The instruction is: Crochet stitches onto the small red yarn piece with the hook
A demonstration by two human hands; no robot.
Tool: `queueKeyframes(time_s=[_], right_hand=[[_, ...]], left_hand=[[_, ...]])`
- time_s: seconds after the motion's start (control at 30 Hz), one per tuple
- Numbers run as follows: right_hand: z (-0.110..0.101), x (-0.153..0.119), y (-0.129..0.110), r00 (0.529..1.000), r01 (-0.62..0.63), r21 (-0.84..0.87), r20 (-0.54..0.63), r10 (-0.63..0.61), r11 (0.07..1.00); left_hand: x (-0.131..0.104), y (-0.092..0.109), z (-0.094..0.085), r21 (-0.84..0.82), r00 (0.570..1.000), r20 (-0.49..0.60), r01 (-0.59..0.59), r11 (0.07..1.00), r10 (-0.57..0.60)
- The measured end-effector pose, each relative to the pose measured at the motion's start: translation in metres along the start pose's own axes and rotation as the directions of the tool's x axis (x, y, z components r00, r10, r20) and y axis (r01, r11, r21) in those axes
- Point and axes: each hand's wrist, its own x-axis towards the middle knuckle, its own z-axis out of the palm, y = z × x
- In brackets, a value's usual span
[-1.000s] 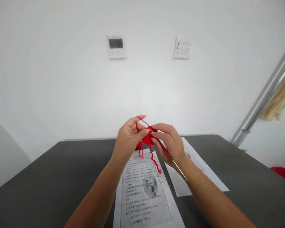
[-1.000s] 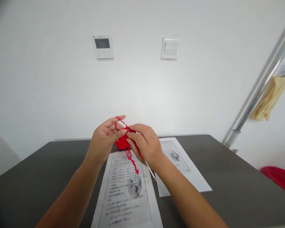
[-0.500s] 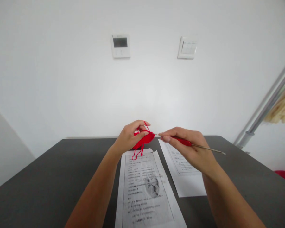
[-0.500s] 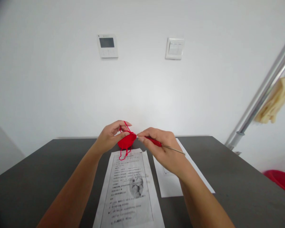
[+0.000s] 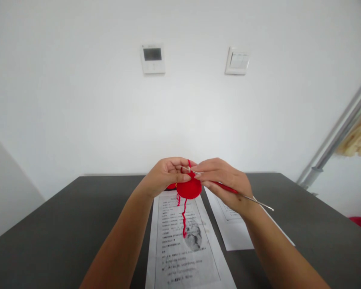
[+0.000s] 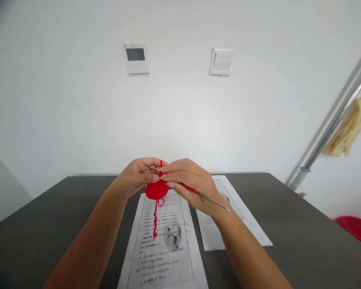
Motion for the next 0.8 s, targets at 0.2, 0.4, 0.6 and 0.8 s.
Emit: queueKeyframes(time_s=[0.2, 0.4, 0.6, 0.8], right_hand=[[-0.002, 0.001, -0.001, 0.998, -0.008, -0.118, 0.061, 0.016, 0.993], [-0.005, -0.005, -0.001, 0.962, -0.274, 0.082, 0.039, 0.271, 0.958], [0.004, -0.004, -0.006, 0.962, -0.269, -0.018, -0.042, 0.268, 0.963], [0.035, -0.016, 0.010, 0.981, -0.070, -0.352, -0.194, 0.001, 0.933]], left_hand=[[-0.003, 0.006, 0.010, 0.140, 0.983, -0.151, -0.086, 0.986, 0.107], [-0.007, 0.009, 0.015, 0.278, 0.976, -0.193, -0.043, 0.960, 0.100], [-0.012, 0.008, 0.026, 0.582, 0.916, -0.253, -0.112, 0.806, 0.310], [-0.011, 0.001, 0.051, 0.655, 0.751, -0.390, -0.179, 0.734, 0.532]])
